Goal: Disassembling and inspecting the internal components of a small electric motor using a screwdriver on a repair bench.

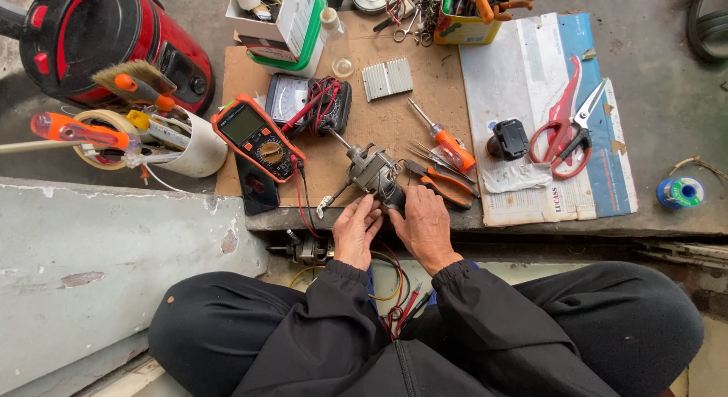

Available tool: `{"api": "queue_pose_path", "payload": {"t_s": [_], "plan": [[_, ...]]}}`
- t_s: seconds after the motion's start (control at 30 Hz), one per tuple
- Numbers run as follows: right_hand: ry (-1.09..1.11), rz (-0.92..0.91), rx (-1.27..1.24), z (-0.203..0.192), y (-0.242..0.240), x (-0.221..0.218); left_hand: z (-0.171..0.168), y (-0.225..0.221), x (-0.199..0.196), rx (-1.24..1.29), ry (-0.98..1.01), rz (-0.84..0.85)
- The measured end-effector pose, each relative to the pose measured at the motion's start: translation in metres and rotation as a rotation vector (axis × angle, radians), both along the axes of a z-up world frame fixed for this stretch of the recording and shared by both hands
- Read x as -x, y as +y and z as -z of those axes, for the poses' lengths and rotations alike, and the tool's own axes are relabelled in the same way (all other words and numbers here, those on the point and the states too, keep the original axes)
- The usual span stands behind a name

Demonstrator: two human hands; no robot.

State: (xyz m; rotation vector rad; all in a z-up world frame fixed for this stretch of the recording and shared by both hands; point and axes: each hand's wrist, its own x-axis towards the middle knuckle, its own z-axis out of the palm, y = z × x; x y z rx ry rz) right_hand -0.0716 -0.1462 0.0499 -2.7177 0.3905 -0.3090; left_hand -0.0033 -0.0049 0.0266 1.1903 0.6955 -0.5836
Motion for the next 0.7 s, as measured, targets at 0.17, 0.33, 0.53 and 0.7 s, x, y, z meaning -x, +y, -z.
{"api": "queue_pose_path", "payload": {"t_s": [0.17,0.33,0.53,0.7], "plan": [[0.000,-0.005,-0.004,0.001,-0.001,-0.001,-0.011,-0.004,-0.003,-0.011,-0.005,-0.025],[-0.001,-0.009,0.006,0.003,-0.001,-0.001,-0.018,-0.009,-0.004,-0.031,0.008,-0.010],[-0.003,-0.008,-0.001,0.004,-0.001,-0.001,-0.012,-0.007,-0.005,-0.053,-0.007,0.000],[0.013,-0.017,0.019,0.002,0.000,-0.001,-0.009,-0.002,-0.010,-0.198,-0.105,0.089]]}}
